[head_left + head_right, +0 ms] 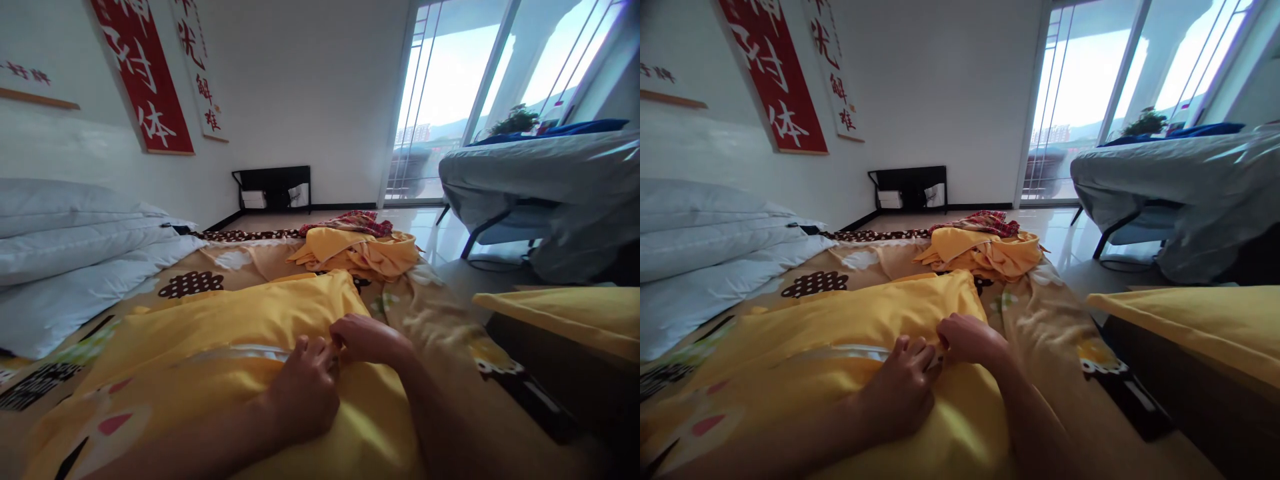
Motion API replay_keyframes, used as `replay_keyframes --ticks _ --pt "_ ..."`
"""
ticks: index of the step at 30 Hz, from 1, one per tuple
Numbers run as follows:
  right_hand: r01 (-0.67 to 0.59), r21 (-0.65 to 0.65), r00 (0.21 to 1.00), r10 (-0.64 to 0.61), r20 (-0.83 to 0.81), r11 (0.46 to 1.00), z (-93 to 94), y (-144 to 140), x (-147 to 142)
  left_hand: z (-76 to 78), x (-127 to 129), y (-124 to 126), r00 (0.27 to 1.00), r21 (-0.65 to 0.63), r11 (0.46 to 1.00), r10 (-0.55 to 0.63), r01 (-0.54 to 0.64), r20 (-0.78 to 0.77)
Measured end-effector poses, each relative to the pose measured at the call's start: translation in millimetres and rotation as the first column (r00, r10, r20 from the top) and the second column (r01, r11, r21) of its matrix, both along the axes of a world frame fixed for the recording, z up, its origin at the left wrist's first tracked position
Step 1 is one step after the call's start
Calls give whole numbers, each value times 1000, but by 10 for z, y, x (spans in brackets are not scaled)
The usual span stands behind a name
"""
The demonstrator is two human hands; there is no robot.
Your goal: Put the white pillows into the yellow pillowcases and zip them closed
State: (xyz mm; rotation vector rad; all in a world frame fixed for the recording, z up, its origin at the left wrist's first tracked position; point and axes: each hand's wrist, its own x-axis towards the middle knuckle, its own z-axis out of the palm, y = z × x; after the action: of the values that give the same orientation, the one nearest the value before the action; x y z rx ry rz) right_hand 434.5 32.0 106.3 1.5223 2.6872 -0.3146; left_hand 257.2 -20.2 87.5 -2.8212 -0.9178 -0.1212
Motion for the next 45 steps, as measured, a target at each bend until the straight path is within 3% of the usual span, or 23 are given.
replay_keyframes --ticks 9,11,14,16,18,22,27,31,37,45 --pt "-33 16 999 33 -26 999 56 -2 39 -40 26 -32 994 -118 992 -35 47 99" --pt "-37 36 998 39 -55 999 68 -5 62 -41 30 35 972 -241 970 72 -16 225" --pt "-26 67 996 32 -79 997 83 -14 91 -19 47 199 855 -452 887 308 -99 417" --pt "-19 81 995 26 -94 997 87 -19 105 7 72 306 822 -525 844 375 -111 429" --pt "-17 96 994 27 -110 995 82 -21 115 37 112 374 851 -547 823 393 -156 349" --pt "-25 115 993 38 -114 993 63 -13 122 101 214 376 887 -484 831 413 -274 207" --pt "-31 130 995 42 -88 991 65 -7 120 166 280 328 910 -431 846 398 -314 118" --pt "-35 141 995 47 -84 989 57 -6 130 119 284 354 924 -361 871 378 -333 61" --pt "-30 165 993 48 -107 986 13 20 160 33 263 405 972 -210 953 232 -220 36" --pt "-23 138 991 40 -126 990 -31 62 181 64 246 393 991 -157 980 115 -124 -63"
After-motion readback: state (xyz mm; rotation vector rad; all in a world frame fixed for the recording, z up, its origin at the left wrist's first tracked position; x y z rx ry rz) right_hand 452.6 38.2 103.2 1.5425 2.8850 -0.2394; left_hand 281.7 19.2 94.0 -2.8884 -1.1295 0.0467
